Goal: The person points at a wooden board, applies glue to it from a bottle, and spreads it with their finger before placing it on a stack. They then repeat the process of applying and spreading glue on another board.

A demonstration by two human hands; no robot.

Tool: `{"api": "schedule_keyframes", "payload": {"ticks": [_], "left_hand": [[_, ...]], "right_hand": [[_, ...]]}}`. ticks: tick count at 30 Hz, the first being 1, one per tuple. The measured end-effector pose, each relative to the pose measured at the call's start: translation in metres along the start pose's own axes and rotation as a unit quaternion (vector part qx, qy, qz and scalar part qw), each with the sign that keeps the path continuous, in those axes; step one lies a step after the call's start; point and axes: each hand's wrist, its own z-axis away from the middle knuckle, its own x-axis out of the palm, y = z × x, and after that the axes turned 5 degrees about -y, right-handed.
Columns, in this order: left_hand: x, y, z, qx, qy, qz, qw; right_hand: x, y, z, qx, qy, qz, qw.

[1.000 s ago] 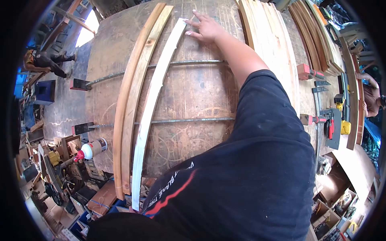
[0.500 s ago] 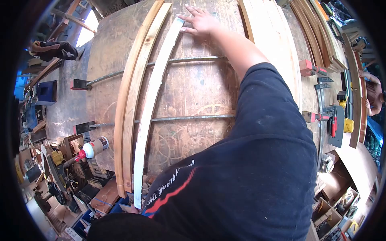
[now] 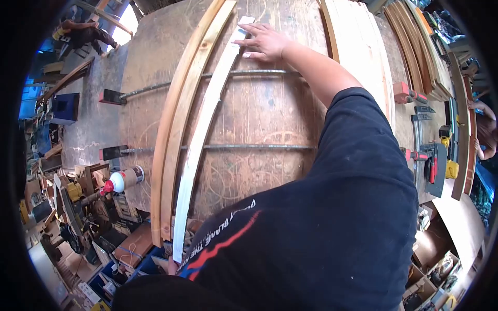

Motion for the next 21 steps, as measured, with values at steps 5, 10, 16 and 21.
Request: {"api": "schedule_keyframes", "payload": {"ticks": [5, 10, 16, 21], "left_hand": [[0.04, 0.007, 0.026, 0.064, 0.044, -0.08, 0.994], [0.032, 0.001, 0.025, 0.084, 0.021, -0.07, 0.994], [0.007, -0.004, 0.003, 0.091, -0.058, -0.048, 0.993], [-0.003, -0.01, -0.012, 0.083, -0.075, 0.011, 0.994]], "right_hand": [[-0.019, -0.046, 0.01, 0.005, -0.02, 0.001, 1.0], [-0.039, -0.094, 0.017, 0.018, -0.049, -0.012, 0.999], [-0.035, -0.144, 0.028, 0.01, -0.031, -0.03, 0.999], [-0.047, -0.202, 0.034, 0.039, -0.048, -0.04, 0.997]]}}
